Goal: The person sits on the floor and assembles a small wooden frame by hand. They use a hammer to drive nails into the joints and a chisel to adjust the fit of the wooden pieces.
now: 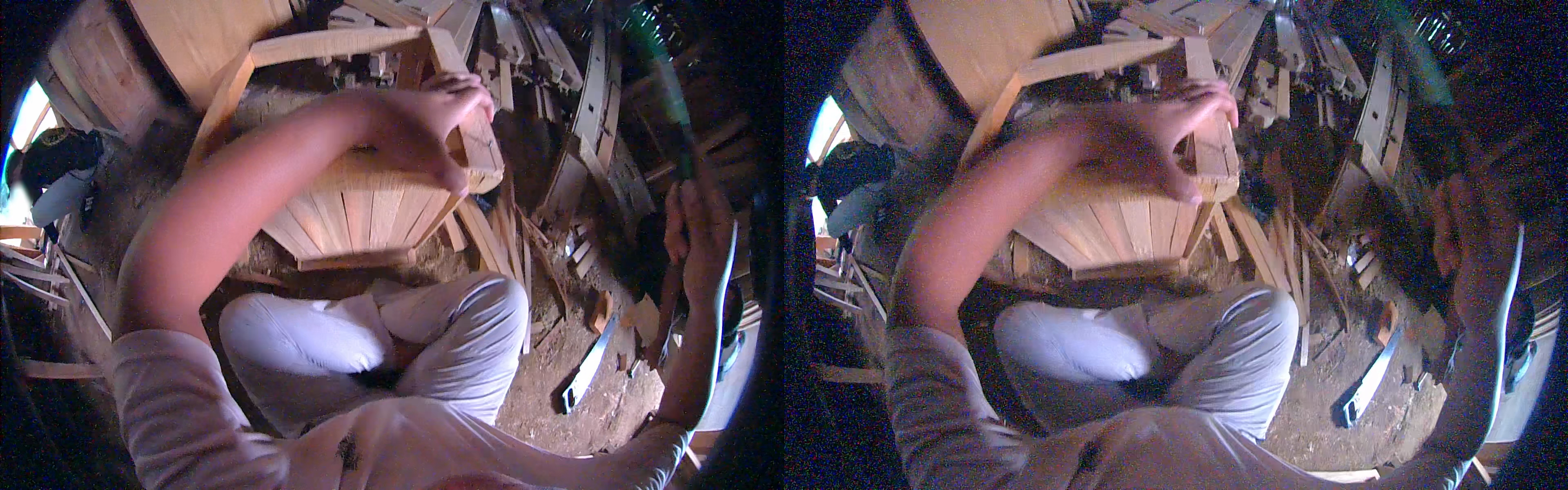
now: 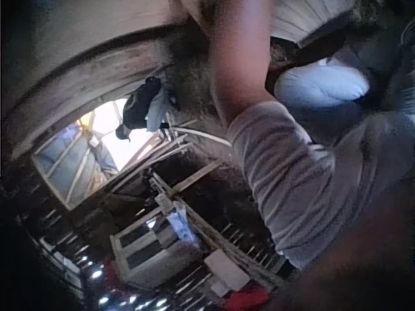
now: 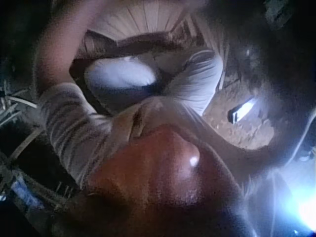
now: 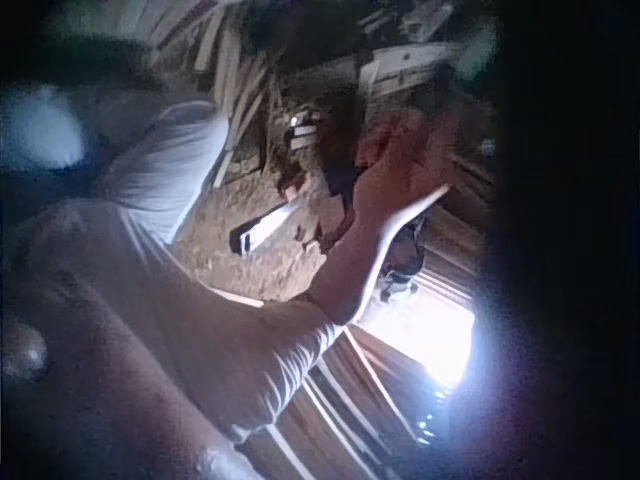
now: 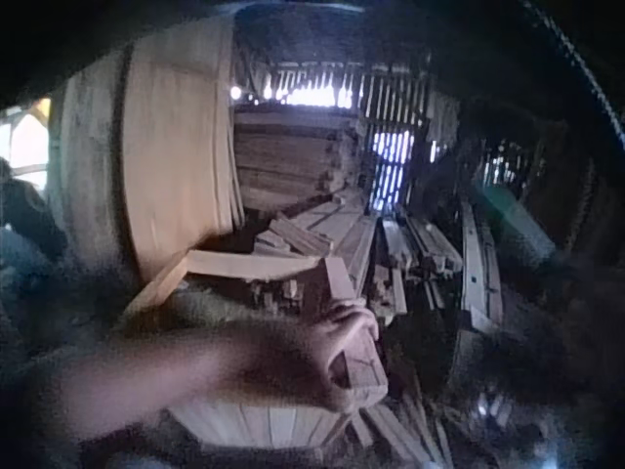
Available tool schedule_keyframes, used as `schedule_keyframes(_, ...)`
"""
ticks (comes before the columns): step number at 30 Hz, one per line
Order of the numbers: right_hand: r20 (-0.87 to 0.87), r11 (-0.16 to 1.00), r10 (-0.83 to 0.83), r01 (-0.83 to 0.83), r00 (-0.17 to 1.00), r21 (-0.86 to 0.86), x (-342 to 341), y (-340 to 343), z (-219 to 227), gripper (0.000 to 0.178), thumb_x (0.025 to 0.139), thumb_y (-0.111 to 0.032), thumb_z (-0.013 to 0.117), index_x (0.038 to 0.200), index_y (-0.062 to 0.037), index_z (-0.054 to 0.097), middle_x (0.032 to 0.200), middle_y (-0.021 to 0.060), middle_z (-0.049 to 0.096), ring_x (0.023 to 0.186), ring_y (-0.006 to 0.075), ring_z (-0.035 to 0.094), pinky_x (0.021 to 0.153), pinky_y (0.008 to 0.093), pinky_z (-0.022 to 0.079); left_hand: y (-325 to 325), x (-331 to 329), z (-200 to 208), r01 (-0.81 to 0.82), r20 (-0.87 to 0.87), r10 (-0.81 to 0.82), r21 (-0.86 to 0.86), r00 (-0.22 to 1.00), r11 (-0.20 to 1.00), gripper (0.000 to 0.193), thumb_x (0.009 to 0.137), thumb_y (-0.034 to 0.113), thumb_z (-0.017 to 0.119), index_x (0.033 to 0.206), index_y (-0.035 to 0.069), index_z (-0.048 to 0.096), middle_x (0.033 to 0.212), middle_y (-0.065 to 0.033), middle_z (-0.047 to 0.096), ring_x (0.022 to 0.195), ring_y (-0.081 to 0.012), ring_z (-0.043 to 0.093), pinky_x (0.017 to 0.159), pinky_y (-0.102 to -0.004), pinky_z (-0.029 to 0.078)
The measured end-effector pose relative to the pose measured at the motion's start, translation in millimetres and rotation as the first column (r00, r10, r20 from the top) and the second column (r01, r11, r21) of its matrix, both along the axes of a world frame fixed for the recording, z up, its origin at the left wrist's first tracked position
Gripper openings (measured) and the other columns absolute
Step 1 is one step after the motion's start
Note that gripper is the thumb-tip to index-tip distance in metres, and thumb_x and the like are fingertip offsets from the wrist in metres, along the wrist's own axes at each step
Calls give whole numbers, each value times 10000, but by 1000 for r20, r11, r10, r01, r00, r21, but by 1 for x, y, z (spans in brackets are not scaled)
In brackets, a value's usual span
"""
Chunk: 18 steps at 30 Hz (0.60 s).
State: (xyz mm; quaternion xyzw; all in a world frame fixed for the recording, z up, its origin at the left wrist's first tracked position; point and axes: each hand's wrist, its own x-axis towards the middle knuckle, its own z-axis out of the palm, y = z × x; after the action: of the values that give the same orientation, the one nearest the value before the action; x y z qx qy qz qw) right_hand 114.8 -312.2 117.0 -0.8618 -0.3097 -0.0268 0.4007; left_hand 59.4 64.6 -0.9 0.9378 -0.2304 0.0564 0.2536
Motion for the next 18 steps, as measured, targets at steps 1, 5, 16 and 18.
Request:
schedule_keyframes(1,314,967,95,-12,945,-255,9,-16,-13,483,1027,-232,605,1481,-75,553,686,-25,553,576,66,499,524,251,422,-3,-1,0,12,-68,-15,-48,998,999,1001,619,506,890,1374,30,437,1471,-208,411,1483,-367,296,1231,-426,261)
schedule_keyframes(5,485,852,198,95,852,-514,25,-33,-34,455,1046,-231,595,1480,-98,557,668,-44,515,524,24,425,464,217,350,-11,11,-20,-3,188,-26,156,982,988,983,633,474,880,1373,9,431,1489,-208,405,1487,-366,291,1239,-422,253)
schedule_keyframes(16,300,951,141,-45,944,-306,-6,-4,-23,503,1040,-309,621,1479,-75,550,728,-40,542,573,9,430,462,198,329,4,13,-16,25,78,-33,99,996,995,1103,614,691,847,1395,50,405,1562,-232,316,1527,-372,236,1244,-430,230)
schedule_keyframes(18,160,986,-41,65,986,-151,1,-25,-32,516,1025,-294,640,1491,-92,546,749,-44,547,575,18,437,466,208,346,5,8,-18,27,61,-29,38,998,999,1066,624,599,886,1397,46,403,1542,-237,345,1511,-360,264,1244,-432,230)
